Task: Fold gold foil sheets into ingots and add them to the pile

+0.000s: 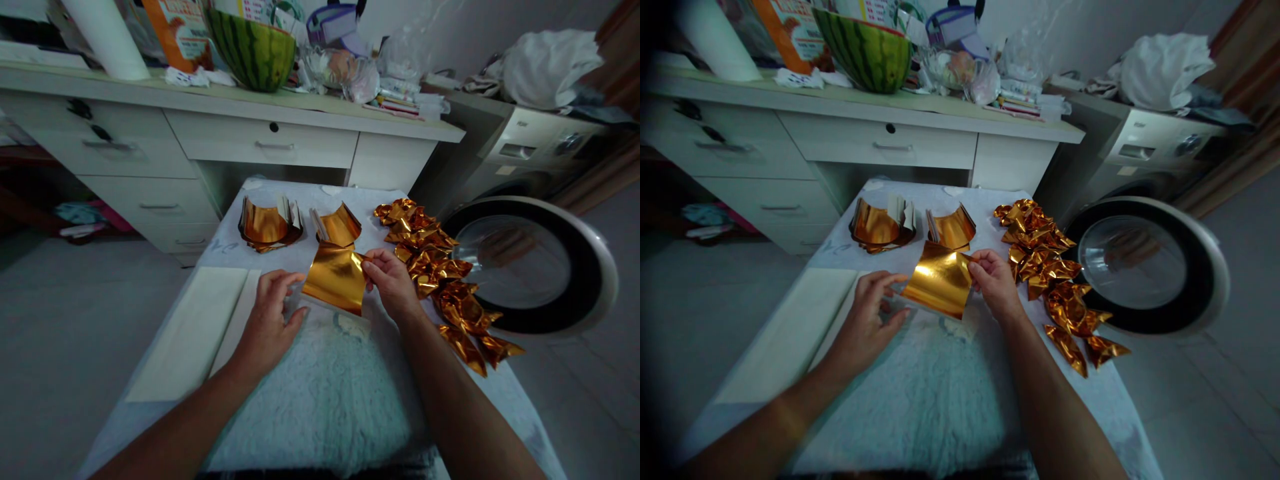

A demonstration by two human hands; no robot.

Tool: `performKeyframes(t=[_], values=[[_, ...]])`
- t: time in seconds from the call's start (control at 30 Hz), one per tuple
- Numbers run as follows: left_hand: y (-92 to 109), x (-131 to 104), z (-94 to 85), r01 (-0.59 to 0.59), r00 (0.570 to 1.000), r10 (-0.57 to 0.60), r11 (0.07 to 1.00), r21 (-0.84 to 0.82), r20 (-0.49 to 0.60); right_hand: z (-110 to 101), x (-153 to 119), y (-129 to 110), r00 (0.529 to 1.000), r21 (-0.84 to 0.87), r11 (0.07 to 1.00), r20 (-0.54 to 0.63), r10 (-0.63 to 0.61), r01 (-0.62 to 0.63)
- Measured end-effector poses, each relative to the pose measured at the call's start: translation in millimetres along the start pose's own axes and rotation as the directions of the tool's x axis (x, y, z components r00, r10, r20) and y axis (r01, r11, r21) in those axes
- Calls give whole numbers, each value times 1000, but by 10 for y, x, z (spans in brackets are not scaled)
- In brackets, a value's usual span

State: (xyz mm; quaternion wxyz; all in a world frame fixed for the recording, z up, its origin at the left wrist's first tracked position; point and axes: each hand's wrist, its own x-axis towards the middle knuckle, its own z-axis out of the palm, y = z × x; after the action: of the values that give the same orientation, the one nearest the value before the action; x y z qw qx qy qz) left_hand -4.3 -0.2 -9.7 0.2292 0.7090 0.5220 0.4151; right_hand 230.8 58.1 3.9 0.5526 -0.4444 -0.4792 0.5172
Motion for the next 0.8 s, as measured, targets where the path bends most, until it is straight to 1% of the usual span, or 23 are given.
performKeyframes(t=[0.1, 0.17, 0.27, 0.4, 0.53, 0.6, 0.67, 0.73, 0.8], values=[[-3, -8, 6, -5, 998, 4, 1000, -20, -60, 11, -8, -2, 999, -11, 1000, 24, 21, -21], [5, -10, 0, -13, 997, 11, 1000, -23, -78, 10, -10, 4, 999, -14, 999, 34, 38, -38], [24, -15, -25, -76, 997, 77, 997, 31, -31, 5, -9, 20, 997, -26, 998, 52, 57, -56], [39, -28, -58, -204, 979, 202, 971, 127, 33, 13, -9, 39, 995, -61, 996, 79, 65, -60], [52, -23, -75, -273, 962, 264, 937, 218, 73, 34, -10, 50, 993, -114, 991, 84, 85, -75], [50, -15, -77, -303, 952, 284, 927, 220, 114, 42, -10, 59, 991, -167, 983, 93, 96, -80], [35, -10, -75, -322, 943, 293, 926, 197, 159, 43, -12, 66, 992, -262, 963, 95, 88, -60], [12, -10, -68, -327, 937, 297, 930, 167, 183, 37, -15, 64, 997, -373, 928, 71, 39, -10], [-8, -15, -62, -313, 942, 288, 940, 136, 175, 23, -17, 48, 999, -467, 883, 42, -22, 39]])
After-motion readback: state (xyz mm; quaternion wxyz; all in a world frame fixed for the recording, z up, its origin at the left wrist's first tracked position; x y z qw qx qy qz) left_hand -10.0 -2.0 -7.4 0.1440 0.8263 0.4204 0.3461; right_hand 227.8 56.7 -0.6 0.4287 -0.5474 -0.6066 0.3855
